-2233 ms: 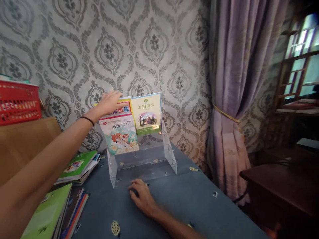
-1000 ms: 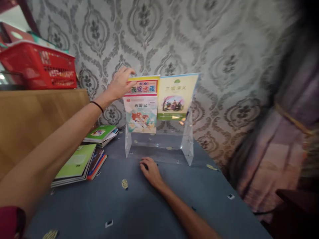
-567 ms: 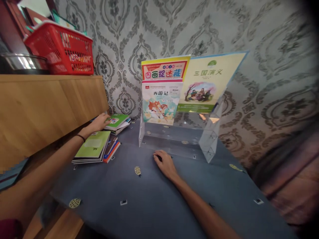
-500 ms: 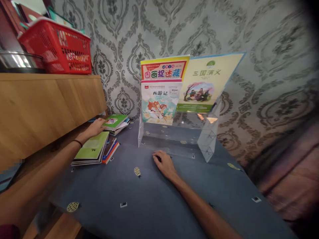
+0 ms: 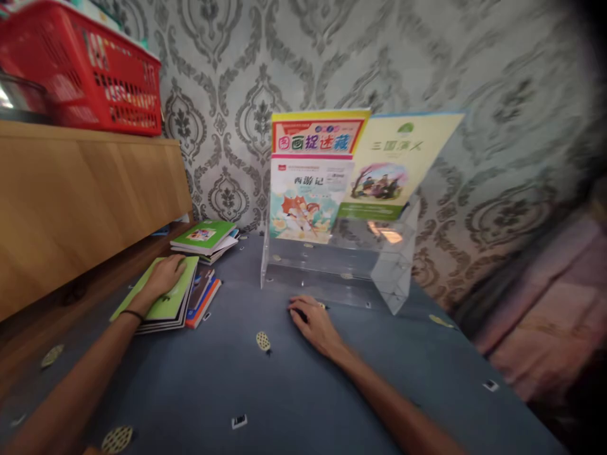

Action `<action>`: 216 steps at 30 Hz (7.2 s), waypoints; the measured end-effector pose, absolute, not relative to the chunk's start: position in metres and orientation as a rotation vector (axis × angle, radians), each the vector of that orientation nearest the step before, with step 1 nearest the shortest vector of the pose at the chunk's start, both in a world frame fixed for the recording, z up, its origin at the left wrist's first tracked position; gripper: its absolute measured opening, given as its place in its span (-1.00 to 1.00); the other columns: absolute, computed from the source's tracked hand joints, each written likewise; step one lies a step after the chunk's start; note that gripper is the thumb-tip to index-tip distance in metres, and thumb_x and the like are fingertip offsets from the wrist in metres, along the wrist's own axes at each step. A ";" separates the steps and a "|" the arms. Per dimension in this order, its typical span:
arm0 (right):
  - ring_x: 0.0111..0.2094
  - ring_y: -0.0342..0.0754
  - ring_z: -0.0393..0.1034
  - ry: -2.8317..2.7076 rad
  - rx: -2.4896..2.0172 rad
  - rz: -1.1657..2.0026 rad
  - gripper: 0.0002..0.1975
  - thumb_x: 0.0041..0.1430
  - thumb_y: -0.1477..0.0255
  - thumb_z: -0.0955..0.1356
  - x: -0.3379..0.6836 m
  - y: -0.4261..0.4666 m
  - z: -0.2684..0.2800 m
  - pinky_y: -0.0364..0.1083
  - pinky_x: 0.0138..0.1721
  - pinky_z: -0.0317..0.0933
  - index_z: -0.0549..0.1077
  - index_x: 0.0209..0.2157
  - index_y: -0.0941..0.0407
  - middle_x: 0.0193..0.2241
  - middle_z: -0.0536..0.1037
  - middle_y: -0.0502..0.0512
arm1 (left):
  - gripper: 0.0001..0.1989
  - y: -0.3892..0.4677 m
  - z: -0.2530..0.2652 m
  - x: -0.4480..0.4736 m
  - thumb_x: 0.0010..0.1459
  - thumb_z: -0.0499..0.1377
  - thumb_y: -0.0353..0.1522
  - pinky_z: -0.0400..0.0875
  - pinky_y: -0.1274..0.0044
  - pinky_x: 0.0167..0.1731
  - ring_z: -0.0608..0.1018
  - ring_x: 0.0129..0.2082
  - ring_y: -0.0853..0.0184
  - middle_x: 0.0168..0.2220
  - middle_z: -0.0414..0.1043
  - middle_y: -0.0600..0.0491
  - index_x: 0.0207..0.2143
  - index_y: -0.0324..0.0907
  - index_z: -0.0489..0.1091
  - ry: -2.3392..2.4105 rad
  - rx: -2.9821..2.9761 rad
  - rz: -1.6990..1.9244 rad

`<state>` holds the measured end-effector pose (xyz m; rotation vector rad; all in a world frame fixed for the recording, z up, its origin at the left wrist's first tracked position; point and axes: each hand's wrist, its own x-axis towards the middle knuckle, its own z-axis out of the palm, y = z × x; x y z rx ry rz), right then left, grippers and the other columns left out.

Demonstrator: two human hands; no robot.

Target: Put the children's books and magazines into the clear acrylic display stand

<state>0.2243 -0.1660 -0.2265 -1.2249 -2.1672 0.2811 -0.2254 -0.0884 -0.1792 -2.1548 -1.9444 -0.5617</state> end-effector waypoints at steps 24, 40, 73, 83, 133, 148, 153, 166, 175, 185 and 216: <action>0.02 0.12 0.49 -2.258 -1.181 0.227 -0.73 0.28 0.47 0.26 0.222 -0.162 -0.231 0.11 0.11 0.32 0.61 -0.18 0.11 -0.05 0.62 0.23 | -0.35 -0.151 -0.170 -0.236 0.39 -0.20 -0.08 -0.04 0.12 0.35 0.08 0.45 0.07 0.44 0.05 -0.15 0.39 -0.20 0.12 -2.157 -2.275 -0.221; -0.03 0.15 0.48 -2.268 -1.128 0.174 -0.73 0.30 0.42 0.26 0.222 -0.162 -0.235 0.13 0.06 0.35 0.60 -0.17 0.06 -0.12 0.62 0.20 | -0.32 -0.252 -0.189 -0.163 0.40 -0.12 -0.02 -0.14 0.03 0.37 -0.03 0.48 0.08 0.48 -0.14 -0.17 0.44 -0.13 -0.03 -2.011 -2.353 -0.146; -0.11 0.08 0.55 -1.762 -1.234 0.640 -0.69 0.31 0.24 0.28 0.235 -0.162 -0.230 0.09 -0.03 0.43 0.59 -0.13 0.07 -0.12 0.65 0.16 | -0.74 -0.289 -0.101 -0.093 0.38 -0.02 -0.21 0.55 0.35 -0.20 0.58 -0.18 0.19 -0.19 0.56 0.02 -0.16 0.03 0.46 -1.476 -2.380 -0.875; -0.22 0.06 0.56 -1.424 -1.208 0.730 -0.58 0.21 0.04 0.33 0.254 -0.156 -0.228 0.05 -0.15 0.45 0.58 -0.32 0.12 -0.31 0.66 0.16 | -0.65 -0.292 -0.198 -0.081 0.46 -0.05 -0.25 0.49 0.22 0.11 0.57 0.08 0.16 0.09 0.53 -0.11 0.09 -0.18 0.41 -1.129 -2.764 -0.504; -0.23 0.13 0.48 -2.427 -1.386 -0.025 -0.70 0.40 0.29 0.27 0.209 -0.222 -0.204 0.05 -0.14 0.27 0.57 -0.23 0.18 -0.30 0.61 0.27 | -0.59 -0.235 -0.188 -0.100 0.41 0.07 -0.23 0.21 0.02 0.28 0.20 0.39 0.04 0.35 0.25 -0.05 0.27 0.08 0.30 -1.047 -2.956 -0.301; -0.20 0.03 0.47 -2.507 -0.934 0.131 -0.67 0.37 0.56 0.21 0.166 -0.220 -0.194 -0.02 -0.12 0.33 0.45 0.08 0.16 -0.23 0.62 0.20 | -0.67 -0.229 -0.207 -0.097 0.45 -0.06 -0.33 0.51 0.24 0.08 0.56 0.05 0.13 0.02 0.53 -0.13 0.01 -0.20 0.46 -1.364 -2.686 -0.596; 0.19 0.05 0.28 -2.520 -0.813 0.438 -0.31 0.27 0.71 0.18 0.117 -0.190 -0.195 0.11 0.18 0.25 0.06 0.39 0.10 0.17 0.45 0.26 | -0.58 -0.240 -0.224 -0.096 0.37 -0.08 -0.52 0.49 0.23 0.13 0.50 0.18 0.08 0.19 0.44 -0.21 0.18 -0.25 0.36 -1.344 -2.565 -0.478; 0.23 0.09 0.24 -2.558 -0.785 0.464 -0.38 0.18 0.73 0.21 0.091 -0.169 -0.211 0.16 0.22 0.18 0.24 0.28 0.16 0.17 0.44 0.32 | -0.60 -0.235 -0.218 -0.095 0.39 -0.05 -0.50 0.50 0.23 0.13 0.51 0.17 0.10 0.16 0.46 -0.18 0.19 -0.23 0.36 -1.364 -2.643 -0.624; 0.01 0.12 0.34 -2.587 -0.887 0.278 -0.76 0.28 0.64 0.26 0.090 -0.168 -0.207 0.11 0.07 0.23 0.42 -0.06 0.17 -0.11 0.56 0.25 | -0.58 -0.234 -0.221 -0.096 0.38 -0.07 -0.50 0.48 0.24 0.16 0.52 0.16 0.13 0.15 0.48 -0.15 0.18 -0.18 0.38 -1.354 -2.619 -0.627; 0.15 0.14 0.34 -2.471 -1.042 0.406 -0.67 0.31 0.56 0.29 0.137 -0.158 -0.206 0.18 0.17 0.20 0.44 0.08 0.17 0.07 0.54 0.30 | -0.64 -0.234 -0.222 -0.098 0.39 -0.05 -0.48 0.51 0.24 0.12 0.54 0.13 0.13 0.11 0.51 -0.14 0.11 -0.17 0.42 -1.343 -2.589 -0.623; 0.02 0.05 0.50 -1.891 -1.086 0.724 -0.52 0.19 0.63 0.20 0.180 -0.134 -0.236 0.18 0.17 0.25 0.41 0.12 0.16 -0.06 0.65 0.19 | -0.69 -0.151 -0.195 -0.027 0.23 -0.10 -0.59 0.43 0.26 0.08 0.49 0.09 0.19 -0.02 0.53 -0.08 -0.22 -0.15 0.38 -1.119 -3.065 -0.756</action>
